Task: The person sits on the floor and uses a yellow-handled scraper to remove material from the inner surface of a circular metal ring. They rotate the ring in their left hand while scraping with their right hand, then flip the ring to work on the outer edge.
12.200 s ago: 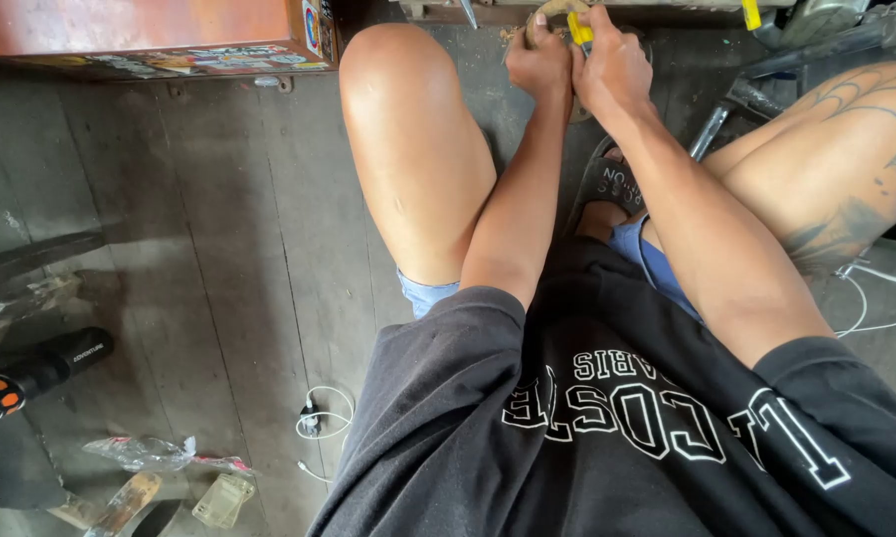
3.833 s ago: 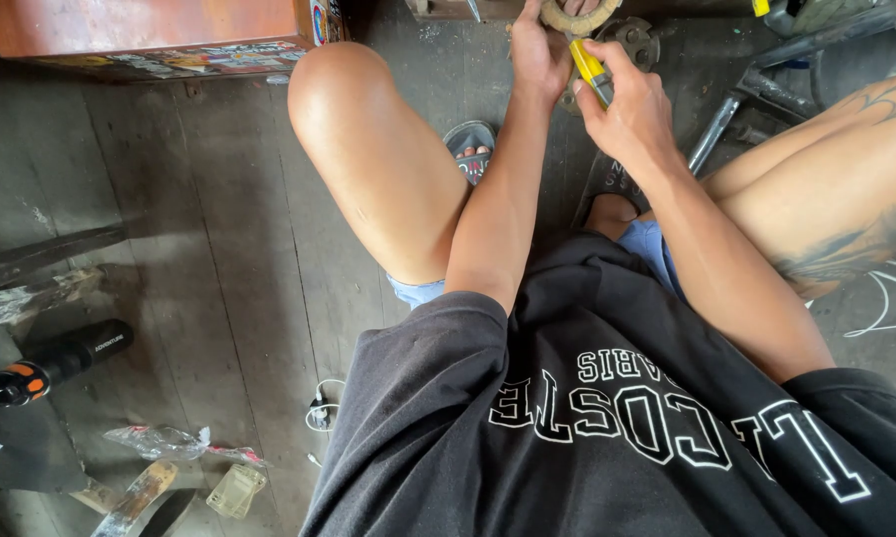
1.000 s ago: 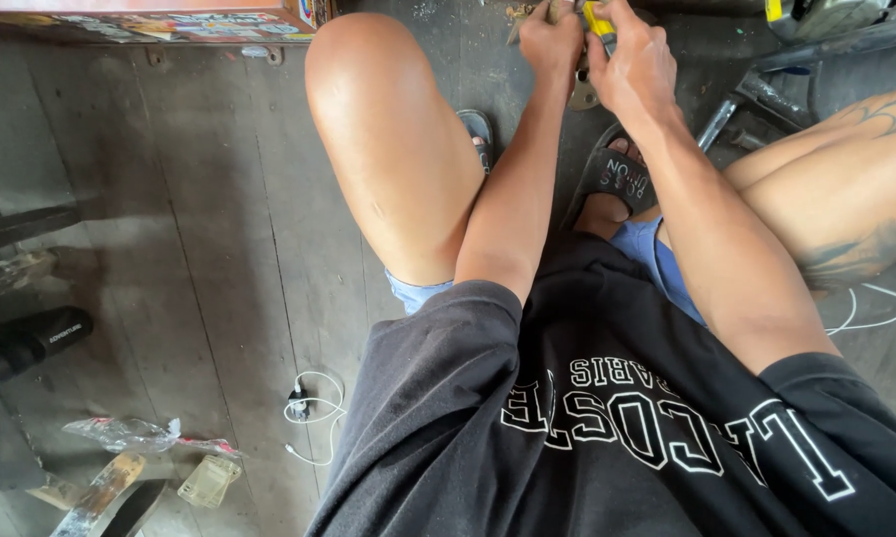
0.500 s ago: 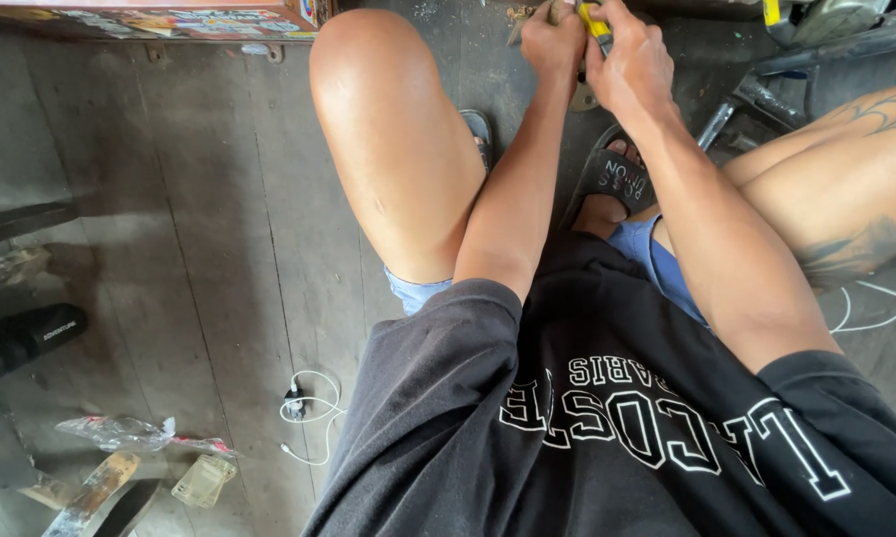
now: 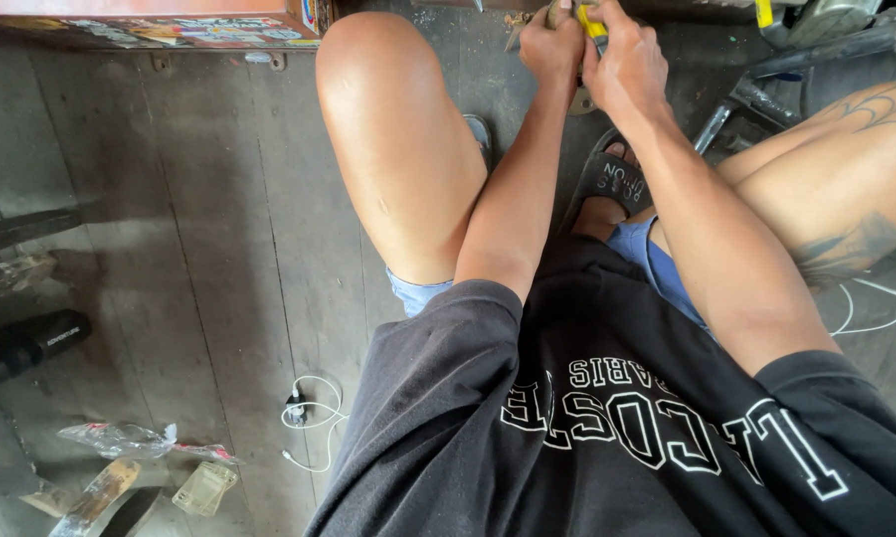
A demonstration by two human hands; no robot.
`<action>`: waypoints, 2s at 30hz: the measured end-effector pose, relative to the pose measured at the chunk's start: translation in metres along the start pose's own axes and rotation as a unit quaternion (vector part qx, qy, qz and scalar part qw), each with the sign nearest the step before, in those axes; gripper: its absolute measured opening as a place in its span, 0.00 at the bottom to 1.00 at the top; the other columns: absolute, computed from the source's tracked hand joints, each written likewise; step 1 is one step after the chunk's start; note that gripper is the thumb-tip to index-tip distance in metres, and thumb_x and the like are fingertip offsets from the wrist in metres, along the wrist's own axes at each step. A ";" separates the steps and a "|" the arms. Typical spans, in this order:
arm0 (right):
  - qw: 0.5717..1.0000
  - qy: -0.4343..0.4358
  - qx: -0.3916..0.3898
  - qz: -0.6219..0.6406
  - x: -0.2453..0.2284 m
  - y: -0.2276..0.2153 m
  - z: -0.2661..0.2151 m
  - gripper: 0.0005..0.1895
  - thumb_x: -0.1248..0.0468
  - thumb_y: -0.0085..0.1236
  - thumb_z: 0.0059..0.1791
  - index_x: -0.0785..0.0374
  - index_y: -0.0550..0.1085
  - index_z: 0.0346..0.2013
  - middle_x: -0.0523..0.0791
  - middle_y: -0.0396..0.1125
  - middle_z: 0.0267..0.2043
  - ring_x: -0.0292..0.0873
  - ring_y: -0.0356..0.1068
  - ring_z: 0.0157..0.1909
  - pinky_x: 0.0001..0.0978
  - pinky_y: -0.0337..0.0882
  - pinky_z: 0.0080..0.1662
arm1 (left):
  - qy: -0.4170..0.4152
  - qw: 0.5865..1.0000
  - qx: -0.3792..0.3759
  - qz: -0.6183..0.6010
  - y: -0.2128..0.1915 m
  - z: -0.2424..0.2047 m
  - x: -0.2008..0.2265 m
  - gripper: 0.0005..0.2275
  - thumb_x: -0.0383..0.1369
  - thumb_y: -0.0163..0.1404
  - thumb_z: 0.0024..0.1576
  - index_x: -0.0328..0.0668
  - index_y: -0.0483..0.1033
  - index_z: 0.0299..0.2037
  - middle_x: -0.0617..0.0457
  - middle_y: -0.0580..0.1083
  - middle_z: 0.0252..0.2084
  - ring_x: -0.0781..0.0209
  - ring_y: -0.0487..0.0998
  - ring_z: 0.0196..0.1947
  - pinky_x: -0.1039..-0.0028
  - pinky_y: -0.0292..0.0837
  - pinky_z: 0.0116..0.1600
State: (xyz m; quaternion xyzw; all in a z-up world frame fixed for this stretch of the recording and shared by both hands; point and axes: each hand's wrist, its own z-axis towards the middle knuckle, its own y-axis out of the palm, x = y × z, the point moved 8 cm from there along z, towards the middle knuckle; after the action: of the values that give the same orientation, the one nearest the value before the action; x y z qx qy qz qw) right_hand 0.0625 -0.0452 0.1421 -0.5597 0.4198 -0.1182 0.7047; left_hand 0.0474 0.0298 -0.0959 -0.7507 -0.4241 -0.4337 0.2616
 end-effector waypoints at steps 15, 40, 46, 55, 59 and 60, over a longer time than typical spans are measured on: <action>0.997 0.054 0.021 0.049 -0.009 -0.014 -0.001 0.15 0.68 0.55 0.55 0.58 0.70 0.58 0.57 0.76 0.45 0.70 0.72 0.42 0.62 0.68 0.33 | -0.018 1.000 -0.004 0.022 -0.006 -0.011 0.025 0.27 0.47 0.46 0.58 0.35 0.75 0.61 0.35 0.79 0.49 0.31 0.80 0.52 0.39 0.79 0.55; 0.997 0.062 0.035 0.008 0.023 0.000 -0.005 0.16 0.64 0.57 0.57 0.58 0.69 0.59 0.53 0.75 0.48 0.67 0.72 0.43 0.62 0.70 0.33 | 0.029 0.998 0.026 0.047 -0.001 -0.003 0.001 0.31 0.52 0.44 0.58 0.37 0.72 0.64 0.34 0.77 0.55 0.27 0.76 0.57 0.35 0.74 0.58; 0.996 0.073 0.035 0.025 0.004 -0.014 -0.009 0.12 0.62 0.58 0.57 0.57 0.70 0.54 0.54 0.76 0.42 0.69 0.72 0.35 0.57 0.67 0.28 | 0.022 0.996 0.049 0.066 -0.004 -0.007 0.014 0.30 0.50 0.46 0.57 0.35 0.74 0.62 0.34 0.77 0.57 0.29 0.76 0.60 0.41 0.72 0.61; 0.997 0.067 0.039 0.024 -0.002 -0.013 -0.006 0.13 0.64 0.53 0.59 0.53 0.67 0.59 0.57 0.73 0.35 0.70 0.71 0.32 0.59 0.65 0.30 | 0.037 0.998 0.028 0.032 -0.003 -0.011 0.016 0.20 0.48 0.45 0.60 0.43 0.80 0.51 0.40 0.81 0.44 0.33 0.82 0.46 0.40 0.78 0.49; 0.991 0.110 0.058 0.045 0.015 -0.008 -0.018 0.10 0.60 0.54 0.59 0.53 0.68 0.55 0.52 0.74 0.35 0.64 0.72 0.32 0.55 0.65 0.27 | 0.018 0.999 0.032 -0.017 -0.007 -0.019 0.015 0.21 0.51 0.42 0.62 0.43 0.77 0.49 0.41 0.78 0.41 0.36 0.79 0.41 0.41 0.73 0.44; 0.991 0.119 0.046 0.042 0.016 -0.009 -0.019 0.10 0.59 0.55 0.58 0.53 0.68 0.54 0.51 0.74 0.36 0.64 0.72 0.33 0.55 0.66 0.29 | 0.022 0.997 0.057 -0.042 -0.011 -0.023 0.018 0.20 0.52 0.42 0.62 0.45 0.78 0.41 0.43 0.77 0.34 0.38 0.78 0.34 0.45 0.68 0.38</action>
State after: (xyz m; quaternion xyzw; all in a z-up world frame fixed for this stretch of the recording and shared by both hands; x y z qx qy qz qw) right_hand 0.0617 -0.0713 0.1426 -0.4901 0.5179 -0.1736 0.6793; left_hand 0.0326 0.0249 -0.0686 -0.7063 -0.4736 -0.4362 0.2943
